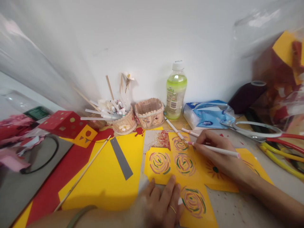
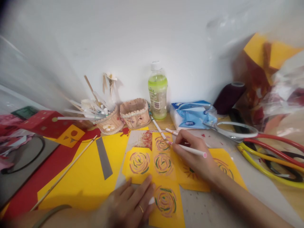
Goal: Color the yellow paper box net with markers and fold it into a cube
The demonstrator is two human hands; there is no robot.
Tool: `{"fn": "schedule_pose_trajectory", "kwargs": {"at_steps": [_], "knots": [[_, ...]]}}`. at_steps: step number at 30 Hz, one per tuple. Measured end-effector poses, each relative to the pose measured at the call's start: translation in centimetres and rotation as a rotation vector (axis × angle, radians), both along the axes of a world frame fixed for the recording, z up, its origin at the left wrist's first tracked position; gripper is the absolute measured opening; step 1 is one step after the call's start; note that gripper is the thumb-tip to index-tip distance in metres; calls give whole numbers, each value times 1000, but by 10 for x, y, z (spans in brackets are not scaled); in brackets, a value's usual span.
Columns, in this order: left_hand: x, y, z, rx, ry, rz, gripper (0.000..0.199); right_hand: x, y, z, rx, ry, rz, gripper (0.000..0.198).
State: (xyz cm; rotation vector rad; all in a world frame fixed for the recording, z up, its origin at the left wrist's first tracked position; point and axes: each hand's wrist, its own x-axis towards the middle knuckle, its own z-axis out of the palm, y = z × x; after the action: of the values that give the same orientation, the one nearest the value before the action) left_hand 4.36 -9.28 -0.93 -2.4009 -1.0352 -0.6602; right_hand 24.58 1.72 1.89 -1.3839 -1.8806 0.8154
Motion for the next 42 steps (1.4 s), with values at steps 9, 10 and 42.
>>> {"fn": "schedule_pose_trajectory", "kwargs": {"at_steps": [9, 10, 42], "knots": [[1, 0, 2, -1, -20, 3, 31, -3, -1, 5, -89, 15, 32, 21], [1, 0, 3, -7, -14, 5, 32, -4, -1, 6, -88, 16, 34, 21], [2, -1, 2, -30, -5, 20, 30, 1, 1, 11, -146, -3, 102, 23]]}}
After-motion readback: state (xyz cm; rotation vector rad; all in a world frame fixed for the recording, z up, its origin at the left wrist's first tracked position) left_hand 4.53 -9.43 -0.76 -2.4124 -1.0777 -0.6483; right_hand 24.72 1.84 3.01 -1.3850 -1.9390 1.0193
